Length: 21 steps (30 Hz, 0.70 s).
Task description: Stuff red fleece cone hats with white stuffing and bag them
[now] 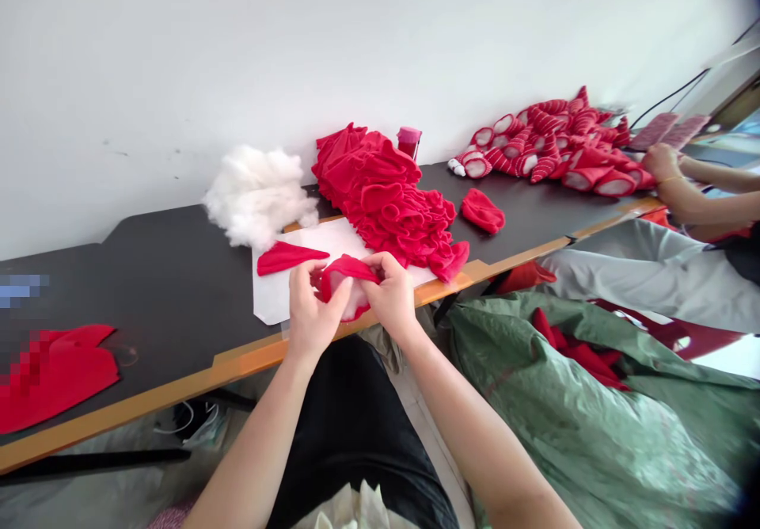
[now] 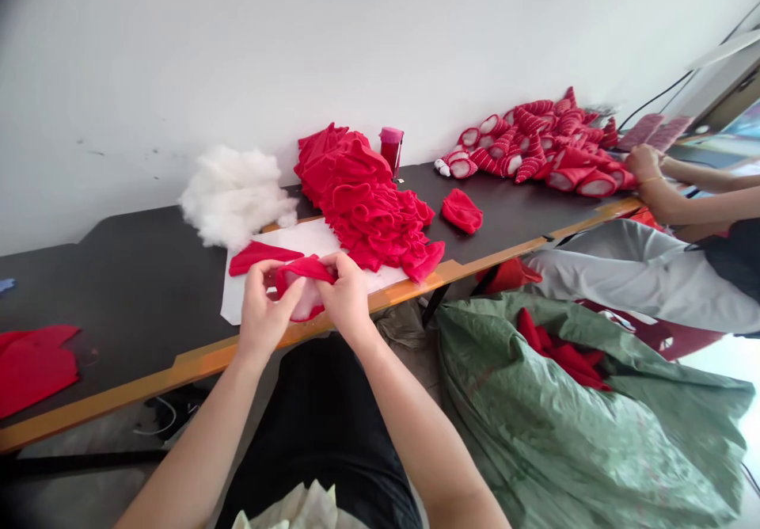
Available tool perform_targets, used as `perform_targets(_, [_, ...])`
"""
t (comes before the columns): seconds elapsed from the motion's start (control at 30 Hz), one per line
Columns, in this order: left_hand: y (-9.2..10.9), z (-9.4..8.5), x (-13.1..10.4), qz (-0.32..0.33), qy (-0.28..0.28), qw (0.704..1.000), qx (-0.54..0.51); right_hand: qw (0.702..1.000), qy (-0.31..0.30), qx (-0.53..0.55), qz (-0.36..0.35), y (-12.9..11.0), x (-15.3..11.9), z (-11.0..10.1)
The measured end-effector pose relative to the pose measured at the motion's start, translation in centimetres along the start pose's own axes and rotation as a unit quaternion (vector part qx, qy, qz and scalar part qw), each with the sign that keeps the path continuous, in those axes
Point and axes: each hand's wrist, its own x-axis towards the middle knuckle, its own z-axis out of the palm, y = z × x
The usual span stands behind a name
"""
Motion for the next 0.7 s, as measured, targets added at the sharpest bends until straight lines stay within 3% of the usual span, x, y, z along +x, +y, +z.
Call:
perform_targets(0.13, [-0.5, 0.7, -0.7, -0.027, -0.009, 0.998, 0.049, 1.0, -0.007, -0.003, -0.001, 0.0, -1.0, 0.5])
perform_targets(0.23, [-1.1, 1.2, -0.8, 0.0, -0.004, 0.998, 0.061, 0.998, -0.017, -0.067, -0.007, 0.9, -1.5, 0.4])
perform_targets(0.37, [-1.5, 1.1, -0.2, 0.018, 0.013, 0.997, 0.067, 0.997, 0.001, -0.074, 0.026, 2.2, -0.7, -0.2])
perform_targets(0.53, [-1.5, 0.5, 0.7, -0.024, -0.032, 0.999, 0.019, 0.999, -0.012, -0.021, 0.033, 2.4, -0.2, -0.5])
perform_targets(0.7, [-1.8, 1.0, -0.3, 0.0, 0.014, 1.0, 0.025, 0.987, -0.047, 0.071, 0.14, 2.6, -2.1, 0.0])
